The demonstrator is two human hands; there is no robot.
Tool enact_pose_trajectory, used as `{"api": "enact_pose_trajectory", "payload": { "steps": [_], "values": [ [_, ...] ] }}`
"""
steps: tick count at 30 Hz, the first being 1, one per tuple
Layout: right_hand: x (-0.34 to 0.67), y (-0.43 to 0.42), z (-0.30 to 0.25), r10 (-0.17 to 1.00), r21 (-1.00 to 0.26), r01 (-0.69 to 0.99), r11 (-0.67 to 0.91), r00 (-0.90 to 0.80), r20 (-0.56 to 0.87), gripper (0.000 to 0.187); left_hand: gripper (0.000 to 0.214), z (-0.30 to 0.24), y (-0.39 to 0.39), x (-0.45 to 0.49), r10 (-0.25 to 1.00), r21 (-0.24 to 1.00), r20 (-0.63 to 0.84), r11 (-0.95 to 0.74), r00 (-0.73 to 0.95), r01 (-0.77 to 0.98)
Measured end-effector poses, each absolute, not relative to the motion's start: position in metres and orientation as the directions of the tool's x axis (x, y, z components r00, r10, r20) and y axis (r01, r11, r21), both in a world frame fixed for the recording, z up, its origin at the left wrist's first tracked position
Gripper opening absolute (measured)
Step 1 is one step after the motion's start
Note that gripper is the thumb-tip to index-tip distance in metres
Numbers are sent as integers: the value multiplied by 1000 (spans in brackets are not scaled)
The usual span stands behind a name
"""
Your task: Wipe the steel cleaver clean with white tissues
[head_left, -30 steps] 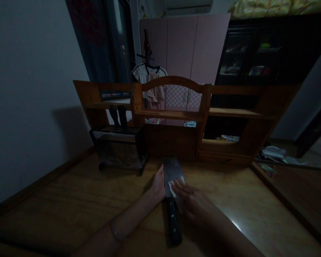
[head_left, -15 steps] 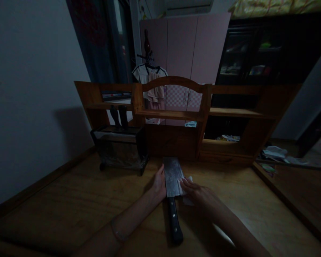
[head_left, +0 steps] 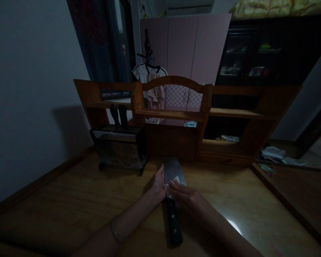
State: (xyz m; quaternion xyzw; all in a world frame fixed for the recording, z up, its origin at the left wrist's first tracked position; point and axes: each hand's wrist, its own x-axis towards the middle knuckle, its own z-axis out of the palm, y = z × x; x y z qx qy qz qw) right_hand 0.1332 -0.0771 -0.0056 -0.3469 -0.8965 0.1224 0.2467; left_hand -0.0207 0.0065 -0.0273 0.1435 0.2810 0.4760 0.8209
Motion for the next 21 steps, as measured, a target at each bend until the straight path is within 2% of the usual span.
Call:
{"api": "enact_pose_trajectory", "payload": {
  "steps": [4,7,16,21],
  "values": [
    [132,-79,-2,677,-381,567,730,-673,298,64,46,-28,7,-22,825,488,-316,565,469,-665],
    [139,-79,0,702,-382,596,706,-661,266,64,51,-26,5,-21,818,490,-273,572,507,-658],
    [162,-73,9,743,-372,648,665,-625,240,58,51,-18,0,-23,831,489,-196,542,520,-683],
    [175,-64,4,810,-319,746,584,-513,284,43,47,-21,2,-24,834,484,-231,546,502,-684]
  ]
}}
